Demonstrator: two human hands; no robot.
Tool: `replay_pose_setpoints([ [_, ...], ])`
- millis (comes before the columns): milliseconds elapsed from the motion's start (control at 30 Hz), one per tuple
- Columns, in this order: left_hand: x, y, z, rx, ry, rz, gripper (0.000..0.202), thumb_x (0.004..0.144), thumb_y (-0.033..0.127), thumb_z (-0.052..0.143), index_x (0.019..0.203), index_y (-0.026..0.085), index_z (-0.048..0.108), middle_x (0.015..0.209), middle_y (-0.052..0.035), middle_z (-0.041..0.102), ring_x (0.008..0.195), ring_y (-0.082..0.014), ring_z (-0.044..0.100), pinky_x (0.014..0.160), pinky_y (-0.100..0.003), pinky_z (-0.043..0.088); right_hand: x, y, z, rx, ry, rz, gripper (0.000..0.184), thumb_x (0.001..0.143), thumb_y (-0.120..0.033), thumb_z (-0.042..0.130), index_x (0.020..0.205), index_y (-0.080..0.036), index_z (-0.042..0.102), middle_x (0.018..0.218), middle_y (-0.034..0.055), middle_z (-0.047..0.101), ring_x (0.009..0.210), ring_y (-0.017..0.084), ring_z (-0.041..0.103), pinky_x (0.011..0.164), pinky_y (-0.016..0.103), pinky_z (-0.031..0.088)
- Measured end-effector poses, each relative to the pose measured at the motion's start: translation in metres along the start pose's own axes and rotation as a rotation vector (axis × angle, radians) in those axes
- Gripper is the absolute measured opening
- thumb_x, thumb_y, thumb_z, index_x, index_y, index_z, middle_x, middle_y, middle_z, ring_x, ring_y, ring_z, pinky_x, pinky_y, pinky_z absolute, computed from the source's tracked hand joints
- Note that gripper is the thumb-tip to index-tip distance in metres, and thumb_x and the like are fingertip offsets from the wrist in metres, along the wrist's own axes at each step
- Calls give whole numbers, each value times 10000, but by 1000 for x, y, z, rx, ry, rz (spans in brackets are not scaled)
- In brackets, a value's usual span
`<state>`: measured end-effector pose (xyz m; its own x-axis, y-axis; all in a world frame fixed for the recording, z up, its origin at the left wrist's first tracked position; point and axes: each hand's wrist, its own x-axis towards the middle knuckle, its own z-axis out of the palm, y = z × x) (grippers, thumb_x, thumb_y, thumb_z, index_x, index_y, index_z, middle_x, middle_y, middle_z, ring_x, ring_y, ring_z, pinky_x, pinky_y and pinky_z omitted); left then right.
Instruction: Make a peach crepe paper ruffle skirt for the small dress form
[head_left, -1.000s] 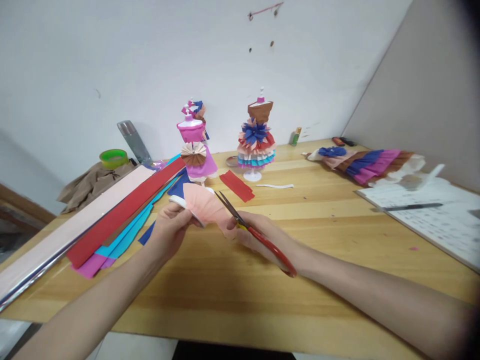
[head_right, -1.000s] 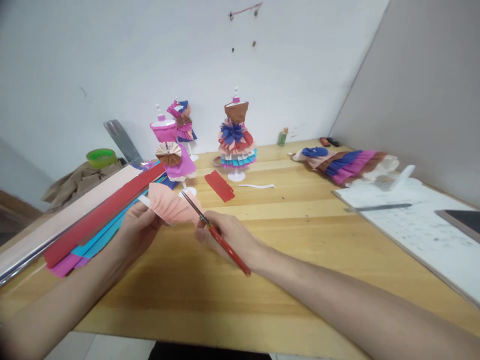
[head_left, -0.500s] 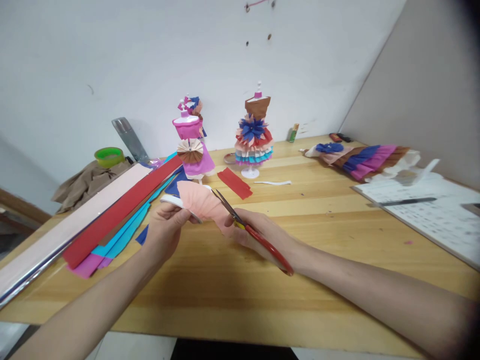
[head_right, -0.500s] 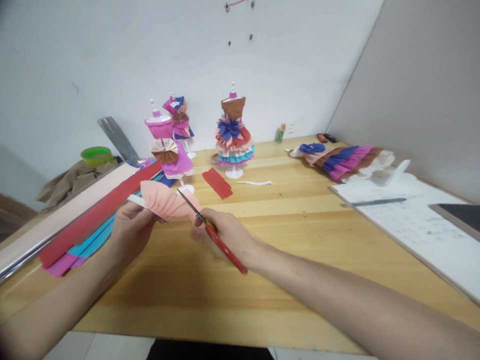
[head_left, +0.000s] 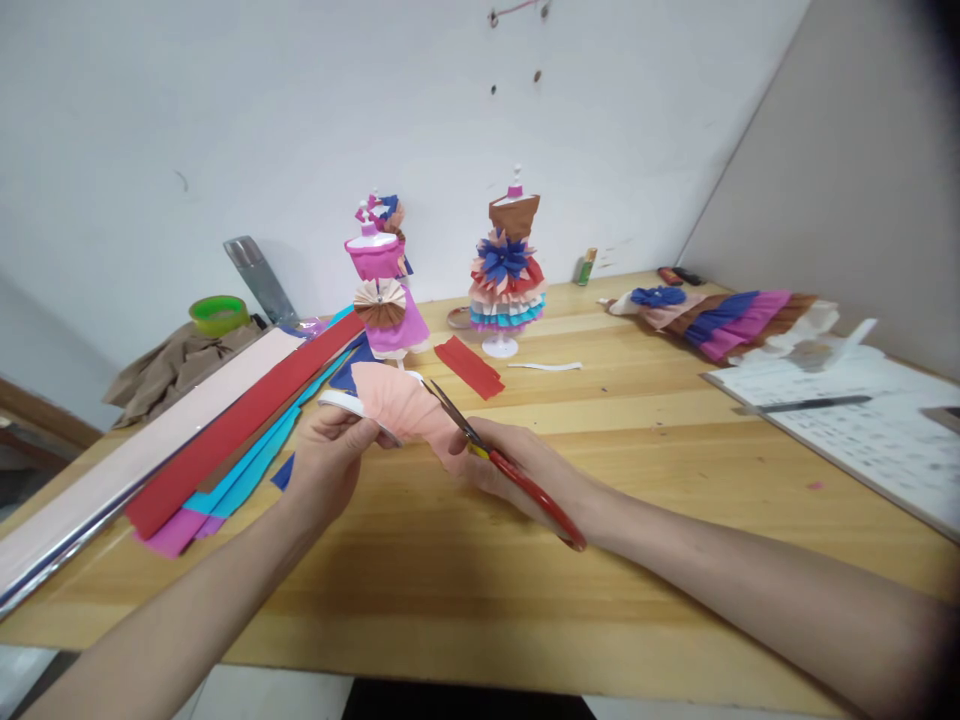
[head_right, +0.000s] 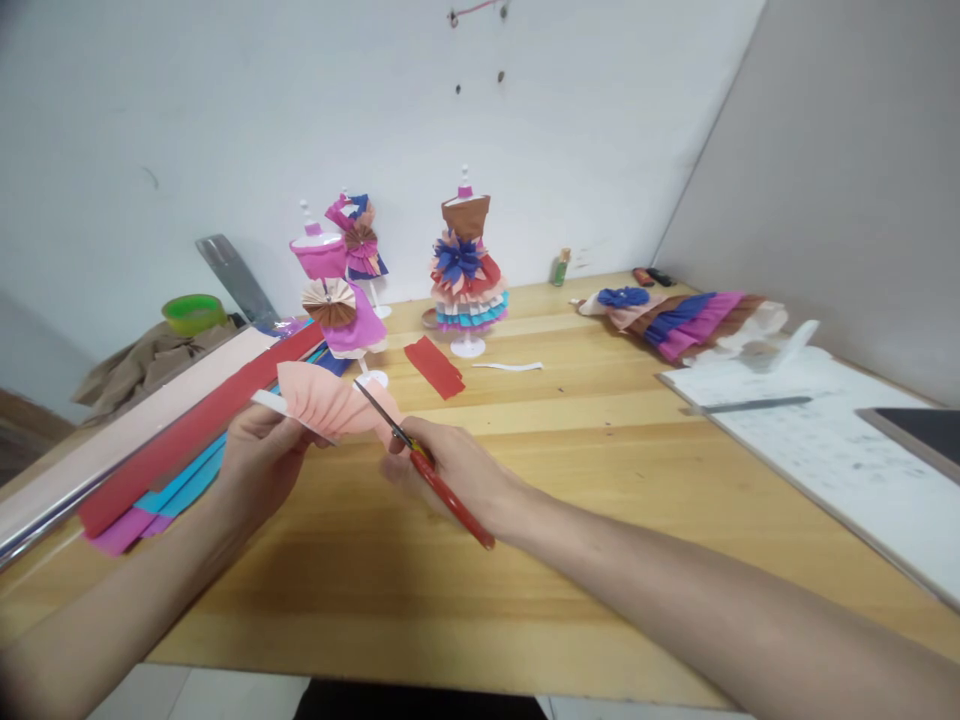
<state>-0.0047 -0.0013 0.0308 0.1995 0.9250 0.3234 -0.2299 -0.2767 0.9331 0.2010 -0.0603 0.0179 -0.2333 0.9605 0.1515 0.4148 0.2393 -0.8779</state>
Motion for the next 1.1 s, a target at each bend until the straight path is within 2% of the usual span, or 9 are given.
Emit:
replay_pose_setpoints([
  [367,0,0,1,1,-9,2,292,591,383,862,573,143,697,526,-38,660,513,-151,616,535,-269,499,1,6,1,-18,-13,-66,190,820,-365,500,852,-189,566,762,19,641,672,170,594,622,273,453],
  [633,0,0,0,-2,-5,-10,279,580,382,865,570,153,706,522,-37,665,516,-157,624,533,-267,503,1,2,1,33,-22,-30,150,799,-328,490,791,-192,553,744,12,644,654,158,586,594,255,435],
  [1100,0,-1,-2,-23,-24,-3,240,590,355,859,592,152,731,549,-44,685,523,-147,625,526,-246,501,0,3,2,26,-11,-29,182,810,-344,476,742,-191,548,653,-6,526,597,131,481,550,237,381],
])
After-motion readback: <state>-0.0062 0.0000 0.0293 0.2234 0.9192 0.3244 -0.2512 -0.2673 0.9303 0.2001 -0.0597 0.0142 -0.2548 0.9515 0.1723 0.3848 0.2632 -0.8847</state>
